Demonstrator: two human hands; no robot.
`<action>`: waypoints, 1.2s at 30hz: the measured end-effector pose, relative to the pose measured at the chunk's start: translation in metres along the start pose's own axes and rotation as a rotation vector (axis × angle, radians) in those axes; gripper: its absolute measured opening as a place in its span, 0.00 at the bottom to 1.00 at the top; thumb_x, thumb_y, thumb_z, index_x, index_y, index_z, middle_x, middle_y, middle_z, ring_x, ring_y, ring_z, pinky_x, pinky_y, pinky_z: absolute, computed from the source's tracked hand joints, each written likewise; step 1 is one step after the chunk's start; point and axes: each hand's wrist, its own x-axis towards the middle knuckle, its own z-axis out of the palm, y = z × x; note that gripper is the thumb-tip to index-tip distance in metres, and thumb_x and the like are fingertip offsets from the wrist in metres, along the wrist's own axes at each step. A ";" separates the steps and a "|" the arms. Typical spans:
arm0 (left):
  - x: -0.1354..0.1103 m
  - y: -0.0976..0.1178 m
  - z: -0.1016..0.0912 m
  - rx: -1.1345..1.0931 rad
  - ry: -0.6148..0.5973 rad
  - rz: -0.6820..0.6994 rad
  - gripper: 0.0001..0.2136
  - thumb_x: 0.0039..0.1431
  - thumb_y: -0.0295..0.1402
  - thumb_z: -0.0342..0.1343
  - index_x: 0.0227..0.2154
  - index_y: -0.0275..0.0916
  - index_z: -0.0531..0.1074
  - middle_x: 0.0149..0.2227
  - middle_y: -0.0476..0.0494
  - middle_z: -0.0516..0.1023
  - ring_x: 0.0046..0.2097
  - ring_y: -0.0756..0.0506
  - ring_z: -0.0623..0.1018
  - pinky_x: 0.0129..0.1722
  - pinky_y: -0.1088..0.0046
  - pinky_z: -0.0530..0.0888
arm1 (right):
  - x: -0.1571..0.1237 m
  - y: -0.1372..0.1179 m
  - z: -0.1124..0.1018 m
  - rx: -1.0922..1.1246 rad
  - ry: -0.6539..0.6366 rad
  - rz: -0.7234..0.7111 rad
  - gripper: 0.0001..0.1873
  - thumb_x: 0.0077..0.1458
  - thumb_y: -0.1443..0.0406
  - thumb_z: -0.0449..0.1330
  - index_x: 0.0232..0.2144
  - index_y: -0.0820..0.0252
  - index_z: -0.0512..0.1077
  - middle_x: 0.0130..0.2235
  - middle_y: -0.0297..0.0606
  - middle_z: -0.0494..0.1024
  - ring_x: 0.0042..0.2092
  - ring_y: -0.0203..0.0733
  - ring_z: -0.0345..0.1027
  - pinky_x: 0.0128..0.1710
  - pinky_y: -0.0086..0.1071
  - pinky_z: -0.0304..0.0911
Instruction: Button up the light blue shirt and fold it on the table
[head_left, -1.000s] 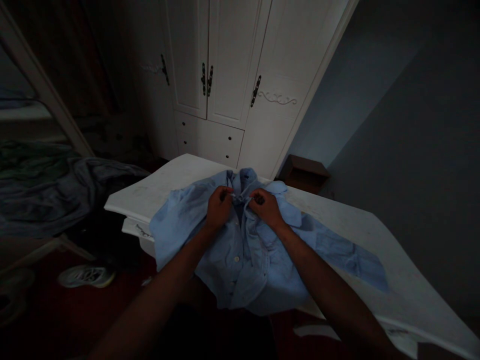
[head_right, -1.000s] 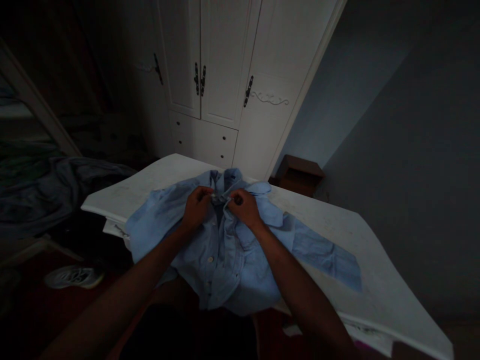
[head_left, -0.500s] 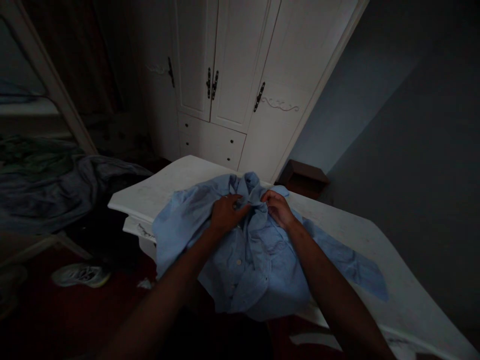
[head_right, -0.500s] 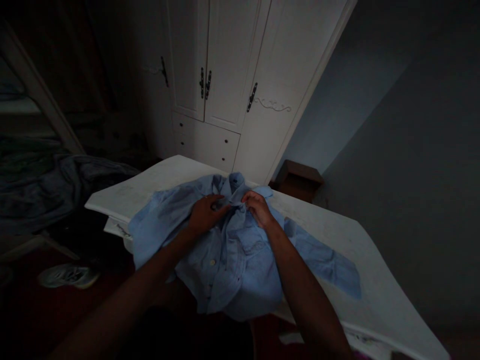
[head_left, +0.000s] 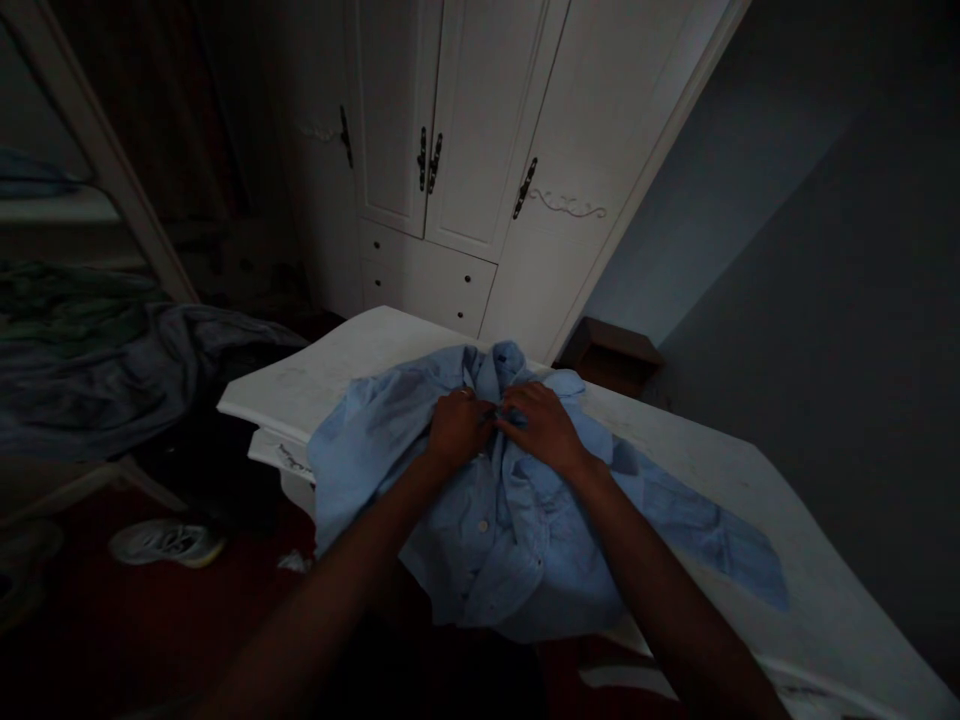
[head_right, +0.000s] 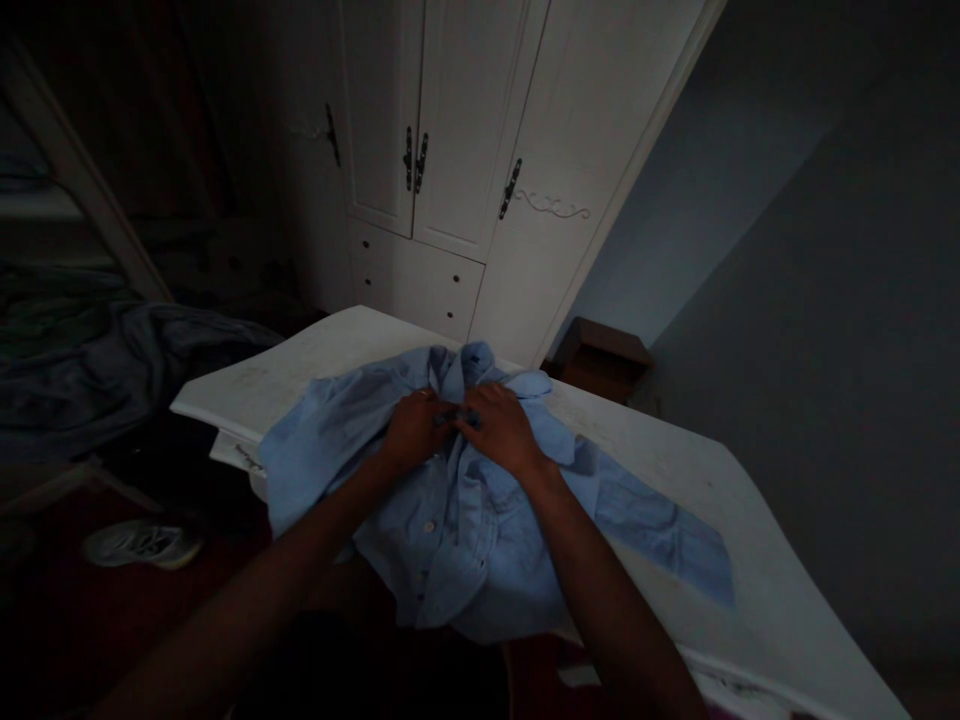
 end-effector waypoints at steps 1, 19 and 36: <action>0.000 -0.001 0.000 -0.017 0.002 -0.007 0.12 0.59 0.35 0.54 0.43 0.45 0.79 0.37 0.40 0.77 0.41 0.41 0.76 0.42 0.66 0.70 | 0.000 -0.003 0.001 -0.067 -0.031 -0.011 0.07 0.56 0.63 0.62 0.37 0.59 0.73 0.42 0.43 0.76 0.47 0.49 0.65 0.47 0.41 0.58; 0.003 0.005 0.002 0.098 -0.100 -0.004 0.17 0.63 0.44 0.48 0.48 0.44 0.75 0.41 0.39 0.81 0.44 0.40 0.79 0.44 0.64 0.69 | 0.000 0.010 0.020 0.145 0.042 0.294 0.08 0.56 0.66 0.55 0.32 0.58 0.75 0.36 0.38 0.78 0.41 0.43 0.71 0.44 0.34 0.62; 0.052 -0.009 0.003 -0.260 -0.152 0.238 0.14 0.57 0.41 0.52 0.39 0.38 0.76 0.37 0.44 0.81 0.39 0.44 0.78 0.45 0.66 0.70 | 0.004 0.040 0.033 1.037 0.248 0.666 0.13 0.43 0.55 0.59 0.25 0.58 0.72 0.28 0.33 0.75 0.33 0.40 0.68 0.35 0.31 0.63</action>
